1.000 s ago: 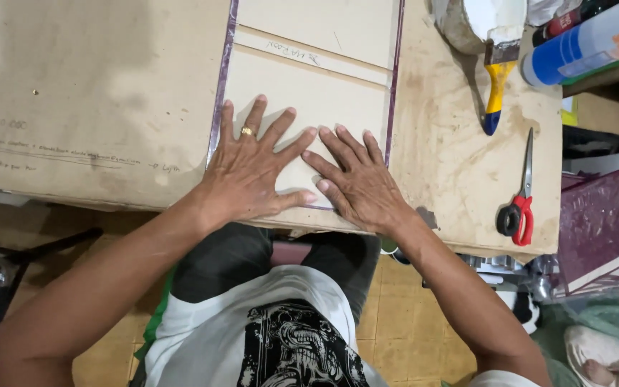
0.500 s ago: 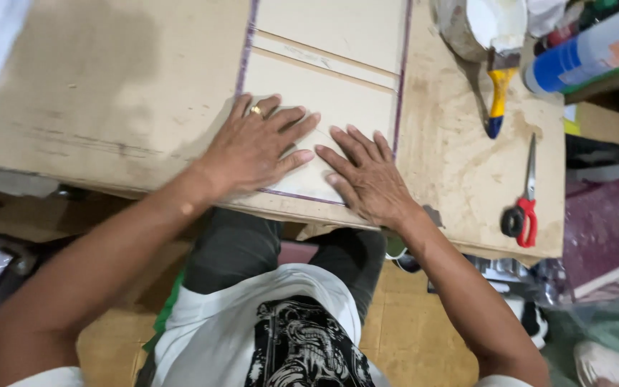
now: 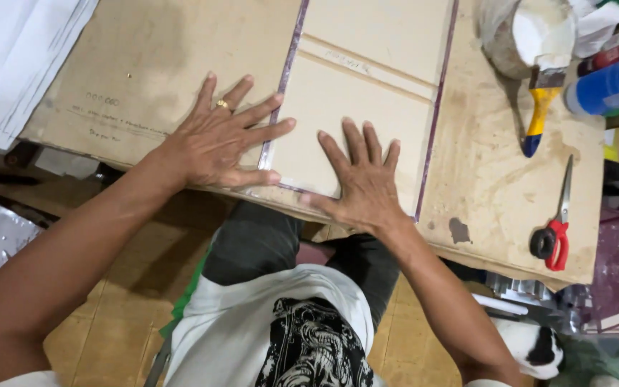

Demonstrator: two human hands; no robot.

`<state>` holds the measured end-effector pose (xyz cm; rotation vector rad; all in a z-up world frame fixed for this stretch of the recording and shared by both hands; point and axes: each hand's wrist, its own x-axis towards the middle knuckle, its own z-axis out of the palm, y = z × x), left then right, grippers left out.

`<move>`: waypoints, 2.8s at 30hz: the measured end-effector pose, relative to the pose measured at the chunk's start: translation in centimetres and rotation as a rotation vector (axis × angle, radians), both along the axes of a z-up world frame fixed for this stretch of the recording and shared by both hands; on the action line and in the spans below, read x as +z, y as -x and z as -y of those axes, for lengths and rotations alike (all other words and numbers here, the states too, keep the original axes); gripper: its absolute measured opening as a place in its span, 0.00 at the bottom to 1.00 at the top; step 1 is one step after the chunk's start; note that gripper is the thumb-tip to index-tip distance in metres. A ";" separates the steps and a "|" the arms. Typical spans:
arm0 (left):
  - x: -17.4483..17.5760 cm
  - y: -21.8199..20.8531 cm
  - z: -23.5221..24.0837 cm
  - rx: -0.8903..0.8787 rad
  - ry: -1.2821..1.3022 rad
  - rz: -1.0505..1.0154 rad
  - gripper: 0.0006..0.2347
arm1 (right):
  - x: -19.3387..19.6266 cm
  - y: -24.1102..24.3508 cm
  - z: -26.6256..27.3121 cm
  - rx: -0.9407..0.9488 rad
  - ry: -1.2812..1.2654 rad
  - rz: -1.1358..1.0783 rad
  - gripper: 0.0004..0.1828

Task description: Wrapping a book cover in protective plastic film using a utility knife and manual folding

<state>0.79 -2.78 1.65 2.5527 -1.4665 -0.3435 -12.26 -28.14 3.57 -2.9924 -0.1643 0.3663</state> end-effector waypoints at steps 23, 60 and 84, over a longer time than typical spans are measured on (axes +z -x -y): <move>0.6 1.2 2.9 0.198 0.103 0.060 0.52 | -2.2 -1.2 0.2 -0.091 -0.131 0.270 0.30; -2.4 7.3 16.2 0.073 0.132 0.085 0.34 | 0.3 8.2 15.2 0.034 -0.115 0.057 0.39; 1.9 6.1 14.4 -0.051 -0.014 0.031 0.35 | 0.0 7.4 10.9 -0.239 -0.081 0.101 0.40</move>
